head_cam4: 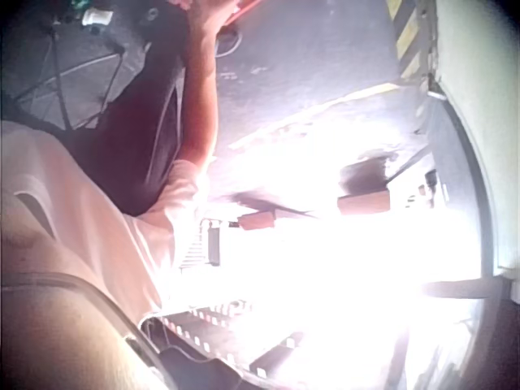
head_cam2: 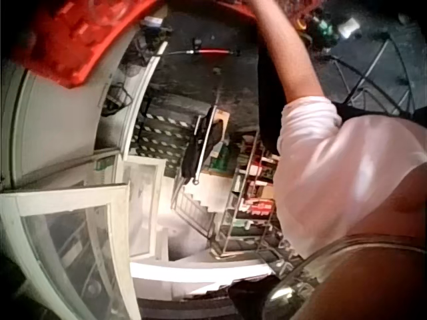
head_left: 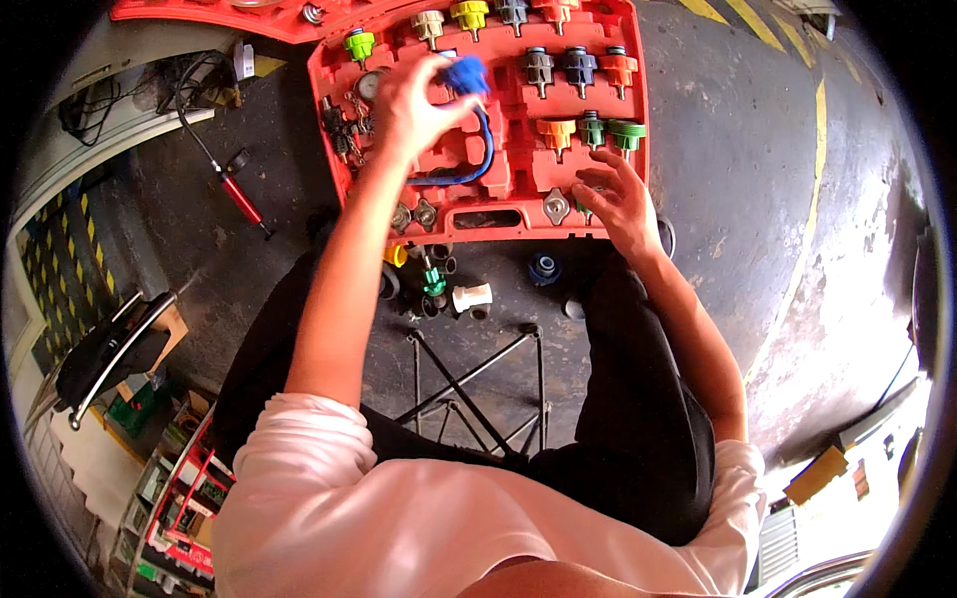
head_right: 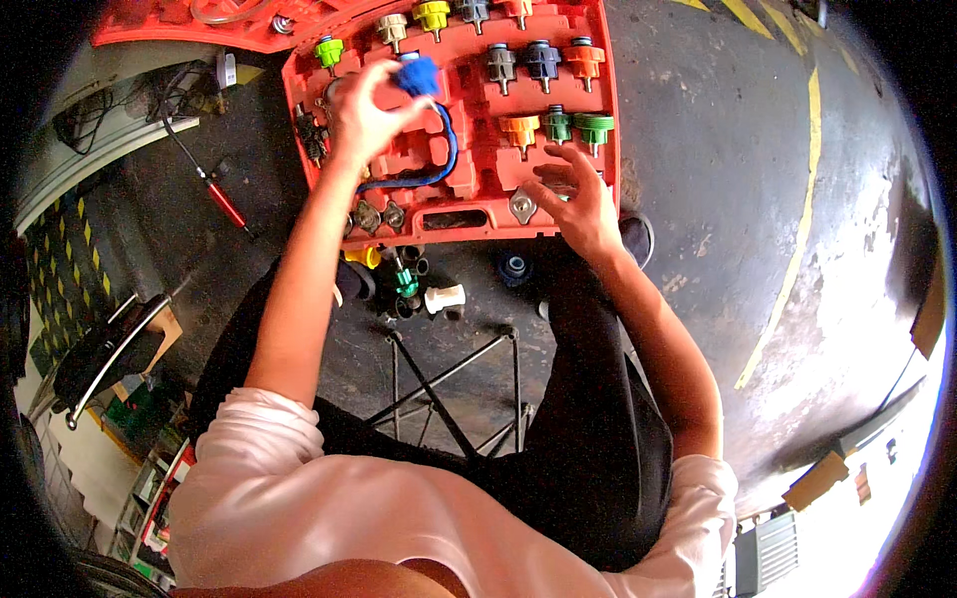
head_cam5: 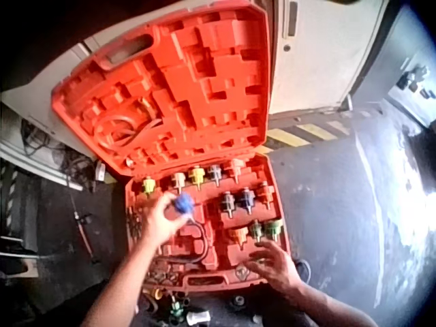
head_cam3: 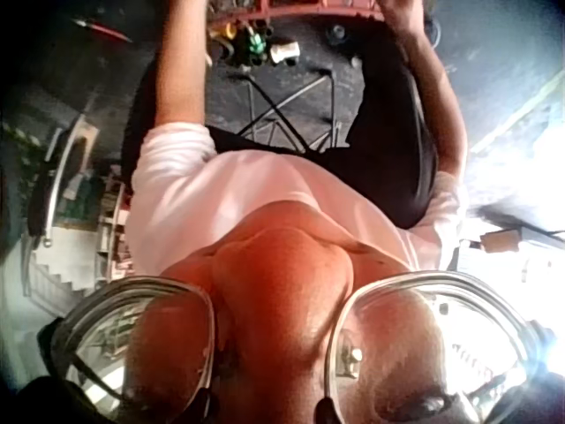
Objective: The person sits on the floor and organizes a red tool kit containing various colored valve-like components. They pick up individual components, inspect them, and place them back into designated slots within the kit.
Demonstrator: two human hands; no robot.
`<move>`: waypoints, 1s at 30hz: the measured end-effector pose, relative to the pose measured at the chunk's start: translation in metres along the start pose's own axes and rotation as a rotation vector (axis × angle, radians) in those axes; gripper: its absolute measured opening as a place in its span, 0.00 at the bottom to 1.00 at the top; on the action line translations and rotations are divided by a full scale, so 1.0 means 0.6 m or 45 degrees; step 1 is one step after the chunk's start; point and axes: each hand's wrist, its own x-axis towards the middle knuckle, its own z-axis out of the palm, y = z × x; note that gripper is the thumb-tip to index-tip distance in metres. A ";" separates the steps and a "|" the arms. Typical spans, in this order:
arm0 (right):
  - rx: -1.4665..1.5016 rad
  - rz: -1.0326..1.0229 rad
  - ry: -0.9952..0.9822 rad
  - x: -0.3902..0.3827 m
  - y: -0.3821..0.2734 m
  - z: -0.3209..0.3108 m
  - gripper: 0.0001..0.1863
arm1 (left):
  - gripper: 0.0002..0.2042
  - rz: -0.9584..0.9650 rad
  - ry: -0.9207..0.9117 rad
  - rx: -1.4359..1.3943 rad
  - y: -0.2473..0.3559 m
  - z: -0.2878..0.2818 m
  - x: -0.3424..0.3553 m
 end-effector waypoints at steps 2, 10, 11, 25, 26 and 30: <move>0.000 -0.005 0.038 -0.001 0.001 -0.007 0.34 | 0.33 -0.154 0.064 0.137 -0.083 -0.019 0.022; -0.132 -0.001 0.043 -0.011 0.025 -0.025 0.28 | 0.32 -0.173 -0.105 0.640 -0.251 -0.034 0.093; -0.126 0.003 0.037 -0.011 0.027 -0.023 0.28 | 0.33 -0.281 -0.136 0.611 -0.249 -0.031 0.098; -0.080 0.073 0.032 -0.017 0.024 -0.016 0.21 | 0.32 0.227 -0.170 0.707 -0.285 -0.033 0.118; -0.066 0.073 0.034 -0.018 0.025 -0.016 0.21 | 0.32 0.241 -0.149 0.694 -0.281 -0.033 0.113; -0.045 0.081 0.043 -0.021 0.033 -0.016 0.21 | 0.31 0.207 -0.208 0.731 -0.270 -0.032 0.124</move>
